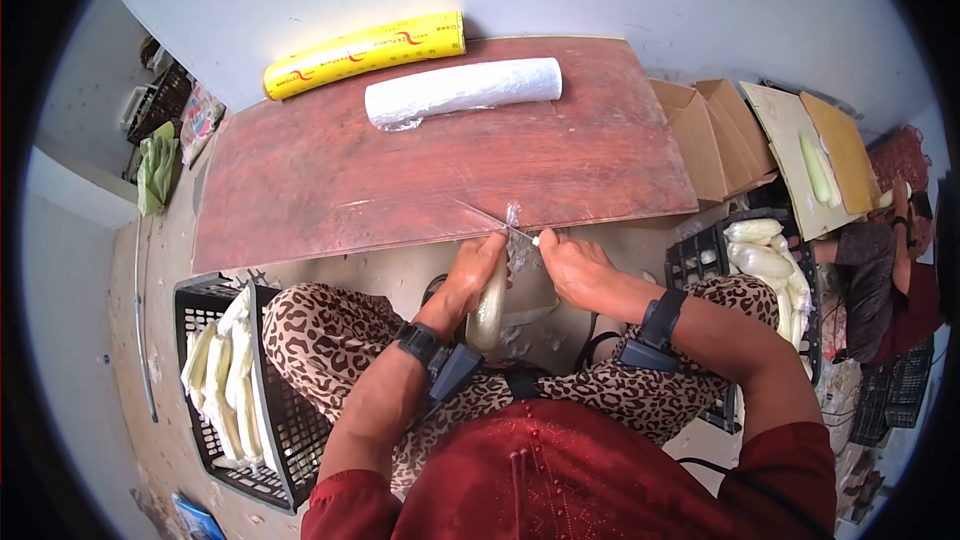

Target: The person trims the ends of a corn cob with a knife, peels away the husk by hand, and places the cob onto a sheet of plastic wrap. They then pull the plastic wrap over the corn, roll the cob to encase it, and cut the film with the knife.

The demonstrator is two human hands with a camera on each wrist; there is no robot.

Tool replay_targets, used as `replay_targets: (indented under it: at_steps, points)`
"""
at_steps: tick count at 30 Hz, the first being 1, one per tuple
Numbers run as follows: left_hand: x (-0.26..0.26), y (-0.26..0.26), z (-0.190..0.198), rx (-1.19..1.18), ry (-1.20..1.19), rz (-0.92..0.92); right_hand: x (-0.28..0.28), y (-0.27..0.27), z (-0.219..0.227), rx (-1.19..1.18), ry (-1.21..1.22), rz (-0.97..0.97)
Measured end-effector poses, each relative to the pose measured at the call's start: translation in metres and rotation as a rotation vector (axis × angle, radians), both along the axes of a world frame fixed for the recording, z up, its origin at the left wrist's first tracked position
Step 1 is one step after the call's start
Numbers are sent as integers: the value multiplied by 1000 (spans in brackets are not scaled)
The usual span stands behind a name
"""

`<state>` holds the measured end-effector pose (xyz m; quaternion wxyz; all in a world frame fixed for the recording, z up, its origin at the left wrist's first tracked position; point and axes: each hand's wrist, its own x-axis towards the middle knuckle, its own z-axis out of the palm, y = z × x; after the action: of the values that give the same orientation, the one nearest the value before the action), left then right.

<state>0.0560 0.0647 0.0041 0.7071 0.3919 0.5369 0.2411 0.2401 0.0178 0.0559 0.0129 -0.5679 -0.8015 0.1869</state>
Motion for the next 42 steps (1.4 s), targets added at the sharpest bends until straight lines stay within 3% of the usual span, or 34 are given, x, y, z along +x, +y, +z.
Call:
replay_targets:
  at_steps: [11, 14, 20, 26, 29, 32, 38, 41, 42]
  points:
    - [-11, -3, -3, -24, -49, -6, 18, -15, -3, -147, 68, -140]
    - [-16, -6, -5, 13, -72, -98, 18, -9, -1, -89, 143, -143]
    - [-17, -11, 6, -38, -128, -108, 7, 21, 11, 131, 474, -133]
    - [-15, -20, 11, -10, -186, -185, -10, 44, -7, 336, 708, -39]
    - [-16, -24, 8, 10, -213, -217, -6, 42, -5, 133, 628, -55]
    - [-18, -23, 15, 40, -194, -286, -4, 41, -1, -235, 723, -189]
    - [-20, -24, 26, 74, -269, -244, 6, 50, -14, -247, 883, -198]
    - [-21, -23, 32, 97, -280, -239, -1, 45, 27, -508, 936, -426]
    - [-21, -24, 35, 118, -258, -238, -3, 43, 33, -551, 982, -421]
